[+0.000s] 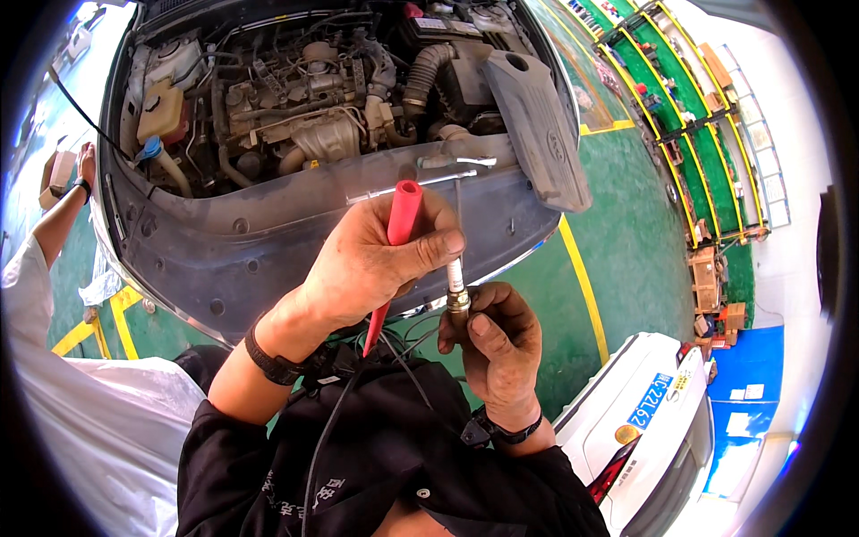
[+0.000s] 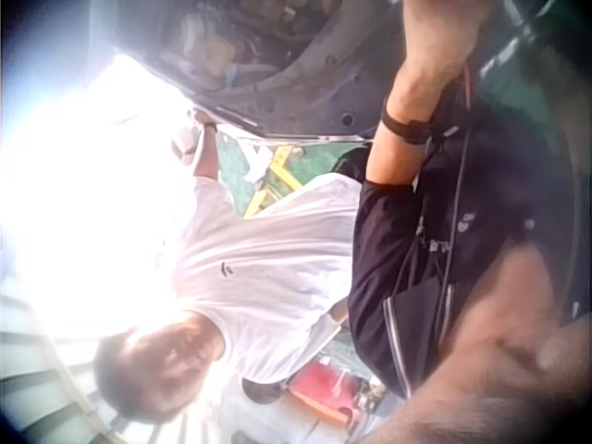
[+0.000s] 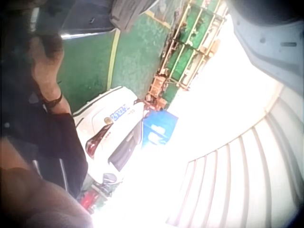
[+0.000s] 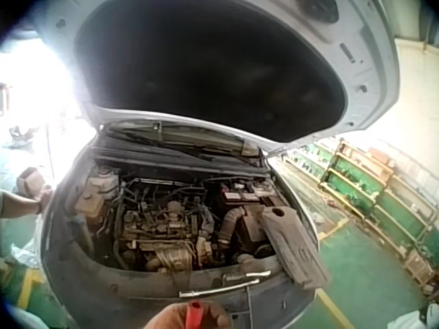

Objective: The person handles a spark plug by hand, wipes it with a cloth, and then uses a tool to install it into a vehicle engine.

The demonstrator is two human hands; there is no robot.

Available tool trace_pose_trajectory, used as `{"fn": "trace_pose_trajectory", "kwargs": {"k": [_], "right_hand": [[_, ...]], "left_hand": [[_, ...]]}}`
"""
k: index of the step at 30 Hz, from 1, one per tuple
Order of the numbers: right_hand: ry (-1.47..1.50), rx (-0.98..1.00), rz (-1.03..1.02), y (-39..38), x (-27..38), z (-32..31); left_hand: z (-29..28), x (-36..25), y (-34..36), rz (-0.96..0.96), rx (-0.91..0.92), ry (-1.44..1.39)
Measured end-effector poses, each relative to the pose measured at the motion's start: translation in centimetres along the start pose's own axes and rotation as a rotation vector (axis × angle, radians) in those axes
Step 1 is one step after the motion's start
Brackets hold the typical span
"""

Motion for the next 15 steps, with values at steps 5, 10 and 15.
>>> {"fn": "trace_pose_trajectory", "kwargs": {"k": [5, 10, 15], "right_hand": [[-0.04, 0.002, -0.039, -0.1, 0.07, 0.12], [-0.029, 0.015, -0.032, -0.08, -0.23, -0.07], [-0.033, 0.009, -0.035, -0.25, -0.29, -0.17]], "left_hand": [[-0.07, 0.1, -0.22, -0.014, -0.007, 0.017], [0.02, 0.13, -0.23, 0.007, 0.0, 0.0], [0.13, 0.09, -0.27, -0.006, -0.001, 0.014]]}}
Point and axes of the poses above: each hand's wrist, its own y-axis towards the middle knuckle, its own z-axis out of the palm, x = y × z, the point moved 10 cm from there along y, towards the middle knuckle, and after that the axes turned 11 degrees about z, right-handed, at the moved point
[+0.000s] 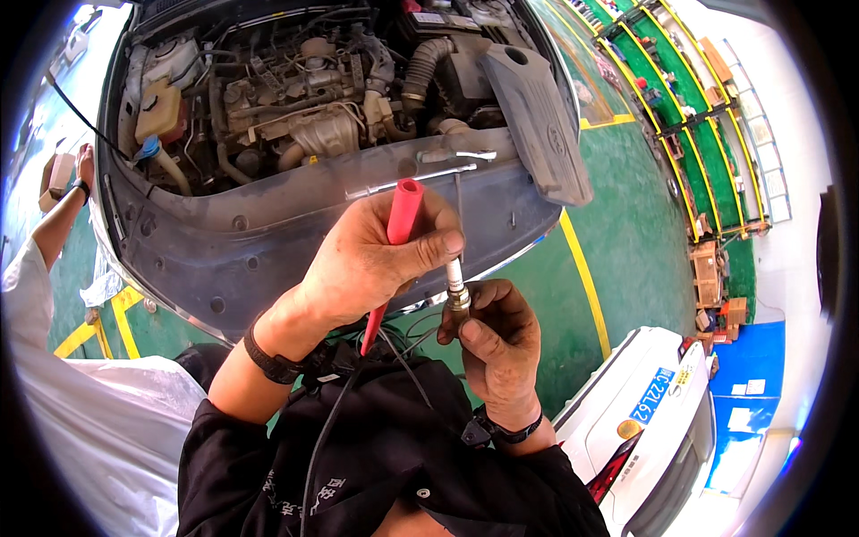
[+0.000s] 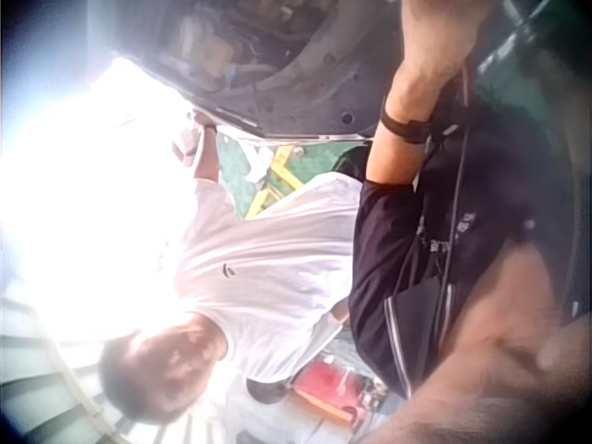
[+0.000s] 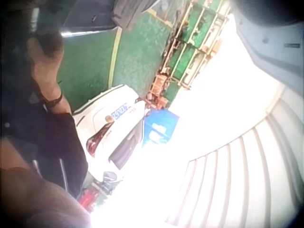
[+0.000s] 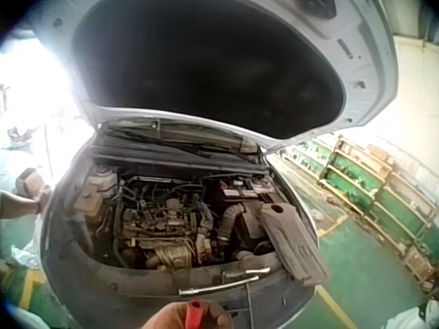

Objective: The person handles a spark plug by hand, wipes it with a cloth, and then uses a tool to install it into a vehicle engine.

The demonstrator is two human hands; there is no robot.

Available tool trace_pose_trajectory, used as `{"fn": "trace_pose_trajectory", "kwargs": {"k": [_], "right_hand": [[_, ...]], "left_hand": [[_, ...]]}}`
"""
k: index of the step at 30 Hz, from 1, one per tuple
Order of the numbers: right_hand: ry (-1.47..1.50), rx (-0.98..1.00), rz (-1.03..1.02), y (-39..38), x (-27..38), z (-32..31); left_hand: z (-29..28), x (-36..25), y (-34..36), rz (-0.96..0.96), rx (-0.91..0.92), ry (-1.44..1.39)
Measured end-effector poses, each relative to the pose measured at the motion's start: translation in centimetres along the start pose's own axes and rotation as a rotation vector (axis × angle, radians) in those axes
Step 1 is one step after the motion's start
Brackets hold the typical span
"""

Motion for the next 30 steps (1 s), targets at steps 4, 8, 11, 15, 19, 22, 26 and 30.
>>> {"fn": "trace_pose_trajectory", "kwargs": {"k": [4, 8, 11, 15, 19, 22, 26, 30], "right_hand": [[0.05, -0.014, 0.031, -0.1, -0.1, -0.2], [0.019, -0.023, 0.011, -0.1, 0.0, -0.3], [0.03, -0.019, 0.008, -0.1, -0.2, -0.4], [0.039, -0.015, 0.046, 0.0, -0.4, -0.2], [0.018, 0.095, 0.171, 0.1, -1.4, 0.6], [0.022, 0.166, 0.252, 0.1, -2.0, 1.5], [-0.025, 0.177, 0.29, -0.2, -2.4, 1.8], [-0.109, 0.199, 0.298, -0.4, -2.4, 1.7]], "left_hand": [[-0.1, 0.0, 0.0, 0.011, 0.0, 0.014], [0.1, -0.3, 0.0, 0.04, 0.031, 0.021], [0.0, -0.2, 0.0, 0.033, 0.021, 0.015], [-0.2, -0.6, 0.0, 0.059, 0.007, 0.056], [-0.2, -0.9, -0.1, 0.065, 0.012, 0.1], [-0.2, -0.9, -0.1, 0.058, 0.018, 0.12], [-0.3, -1.1, -0.3, 0.057, 0.02, 0.179], [-0.6, -1.1, -0.5, -0.004, 0.002, 0.198]]}}
Point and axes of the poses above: each hand's wrist, its own y-axis towards the middle knuckle, its own z-axis out of the palm, x = y × z, the point moved 10 cm from there along y, towards the middle knuckle, and after that the axes turned 11 degrees about z, right-handed, at the moved point
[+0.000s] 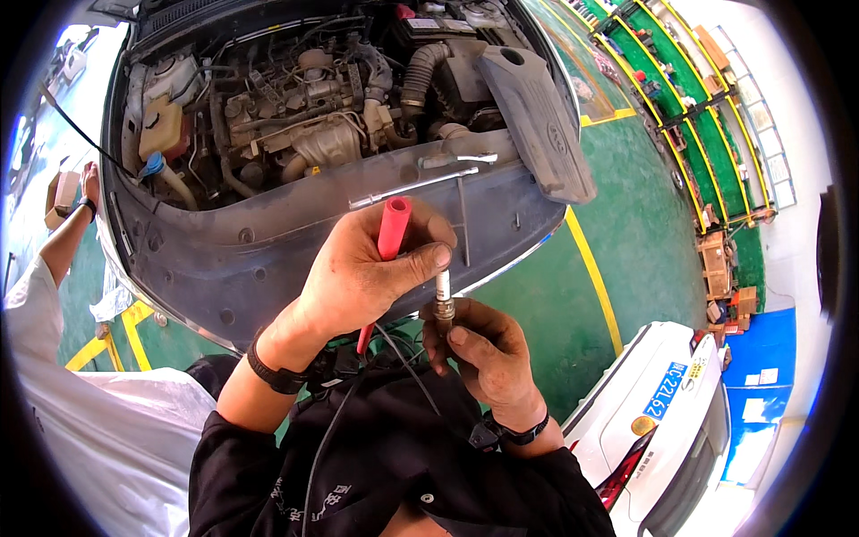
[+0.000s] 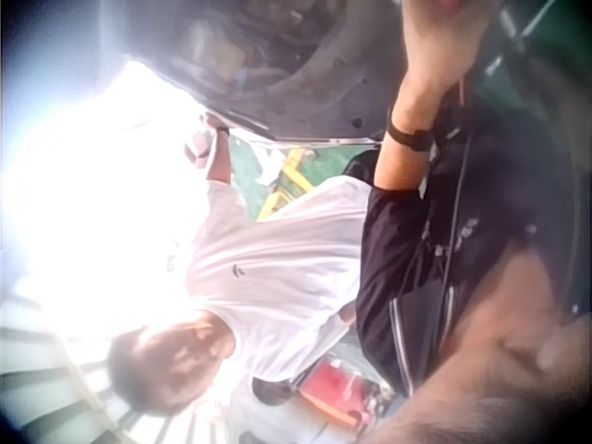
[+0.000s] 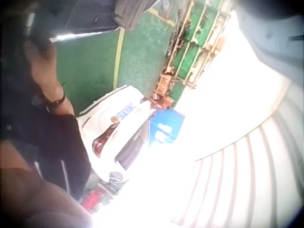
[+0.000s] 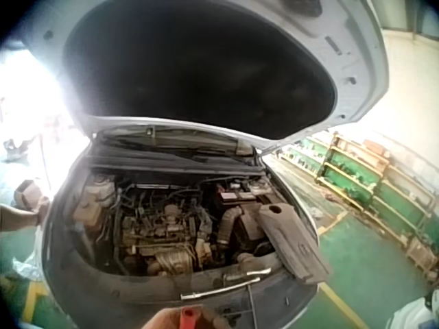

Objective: The person handles a spark plug by hand, wipes it with a cloth, and then uses a tool to install it into a vehicle engine.

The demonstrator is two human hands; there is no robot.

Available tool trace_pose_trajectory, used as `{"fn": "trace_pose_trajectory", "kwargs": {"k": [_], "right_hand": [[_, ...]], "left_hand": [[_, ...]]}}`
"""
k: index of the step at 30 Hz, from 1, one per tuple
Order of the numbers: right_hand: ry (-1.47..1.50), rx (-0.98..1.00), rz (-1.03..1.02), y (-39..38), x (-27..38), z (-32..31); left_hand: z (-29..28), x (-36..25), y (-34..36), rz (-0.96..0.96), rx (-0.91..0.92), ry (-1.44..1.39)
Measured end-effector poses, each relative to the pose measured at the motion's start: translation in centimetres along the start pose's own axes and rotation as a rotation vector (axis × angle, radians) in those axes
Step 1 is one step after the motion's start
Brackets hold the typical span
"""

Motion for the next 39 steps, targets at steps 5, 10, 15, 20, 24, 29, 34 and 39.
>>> {"fn": "trace_pose_trajectory", "kwargs": {"k": [5, 10, 15, 20, 24, 29, 34, 39], "right_hand": [[0.149, 0.084, 0.073, 0.0, -0.5, 0.2], [0.096, 0.077, 0.04, -0.2, -0.1, 0.4], [0.077, 0.049, 0.025, -0.1, -0.1, 0.3], [0.066, 0.021, 0.006, 0.0, 0.0, 0.1], [0.037, -0.096, -0.027, 0.1, 0.1, -0.3], [-0.014, -0.165, -0.089, 0.0, 0.6, -0.7], [0.025, -0.184, -0.134, -0.2, 1.2, -1.1], [0.12, -0.119, -0.146, -0.2, 1.7, -0.9]], "left_hand": [[-0.4, 0.0, 0.1, -0.001, -0.031, 0.059], [-0.7, 0.3, 0.1, 0.04, -0.037, 0.04], [-1.1, 0.7, 0.0, 0.005, -0.059, 0.014], [-1.1, 0.4, 0.0, 0.026, -0.049, 0.033], [-0.9, 0.2, 0.1, 0.102, -0.027, -0.02], [-0.9, 0.3, -0.1, 0.094, -0.028, -0.068], [-0.5, 0.8, -0.9, -0.026, -0.008, -0.18], [2.1, 2.6, -2.5, -0.077, 0.135, -0.347]]}}
Point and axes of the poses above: each hand's wrist, its own y-axis towards the middle knuckle, its own z-axis out of the palm, x = y × z, the point moved 10 cm from there along y, towards the middle knuckle, and after that the axes turned 11 degrees about z, right-handed, at the moved point
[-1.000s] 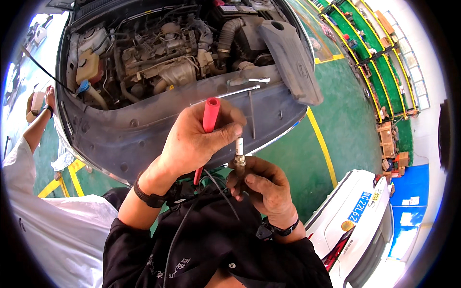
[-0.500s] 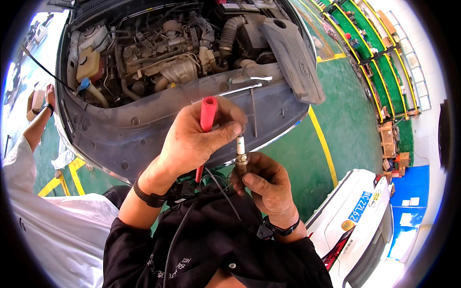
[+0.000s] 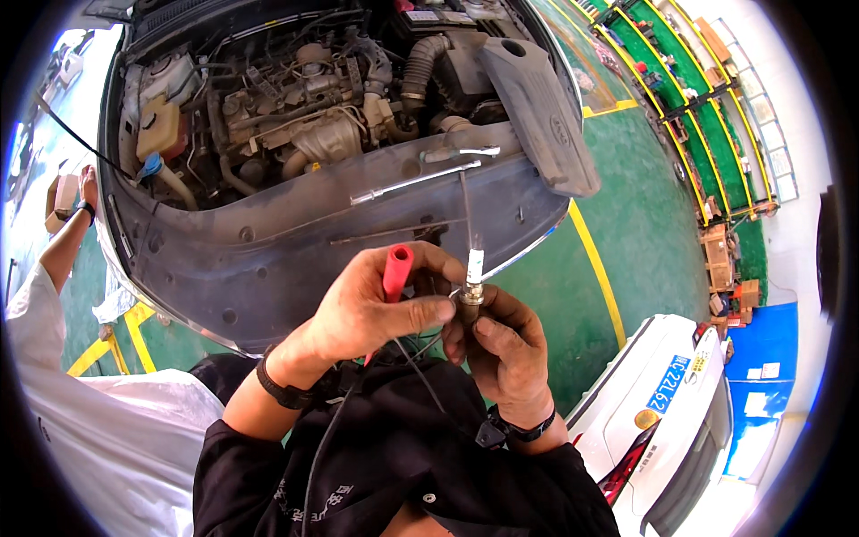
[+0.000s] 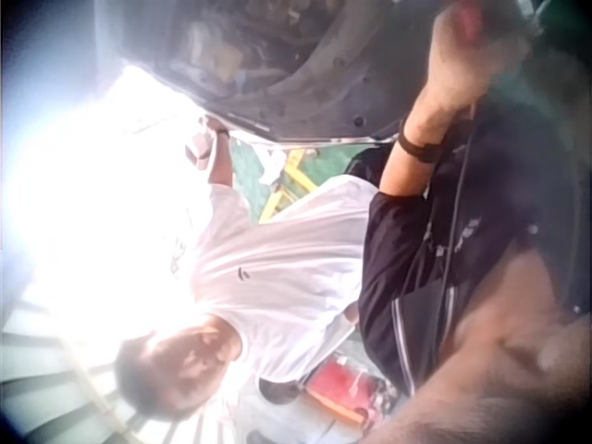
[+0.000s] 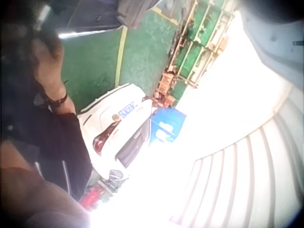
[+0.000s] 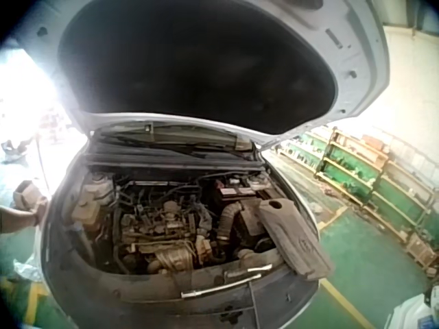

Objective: The person handles a spark plug by hand, wipes it with a cloth, and then uses a tool to install it into a vehicle engine.

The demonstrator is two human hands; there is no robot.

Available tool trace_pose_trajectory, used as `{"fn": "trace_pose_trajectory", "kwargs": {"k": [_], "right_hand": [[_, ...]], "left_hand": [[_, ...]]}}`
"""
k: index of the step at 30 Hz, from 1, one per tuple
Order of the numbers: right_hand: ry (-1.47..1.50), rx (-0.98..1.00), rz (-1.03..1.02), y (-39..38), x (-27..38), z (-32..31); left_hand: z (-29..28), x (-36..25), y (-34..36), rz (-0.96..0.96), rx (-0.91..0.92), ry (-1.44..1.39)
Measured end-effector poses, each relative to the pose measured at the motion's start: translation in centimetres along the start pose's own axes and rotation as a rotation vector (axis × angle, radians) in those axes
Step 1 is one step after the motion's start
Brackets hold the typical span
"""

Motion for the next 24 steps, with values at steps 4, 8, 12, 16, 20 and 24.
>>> {"fn": "trace_pose_trajectory", "kwargs": {"k": [4, 8, 12, 16, 20, 24], "right_hand": [[0.015, 0.064, -0.018, 0.0, 0.3, 0.2], [0.037, 0.057, -0.012, 0.0, 0.4, 0.3], [0.087, 0.092, 0.019, 0.0, 0.1, 0.4], [0.085, 0.08, 0.033, 0.0, 0.0, 0.2], [0.057, 0.061, 0.05, 0.0, -0.3, 0.0], [-0.061, 0.062, -0.059, 0.1, 0.5, 0.6]], "left_hand": [[0.8, -0.5, 0.3, 0.022, 0.034, -0.037], [1.2, 0.0, 0.5, 0.023, 0.033, -0.116], [1.4, 0.2, 0.5, -0.002, 0.047, -0.163], [1.6, 0.5, 0.5, -0.007, 0.071, -0.176], [1.7, 0.4, 0.5, 0.002, 0.037, -0.147], [1.6, 0.2, 0.5, 0.005, -0.016, -0.071]]}}
Point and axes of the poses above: each hand's wrist, its own y-axis towards the middle knuckle, its own z-axis out of the palm, x = y × z, the point moved 10 cm from there along y, towards the middle knuckle, and after that the axes turned 11 degrees about z, right-handed, at the moved point
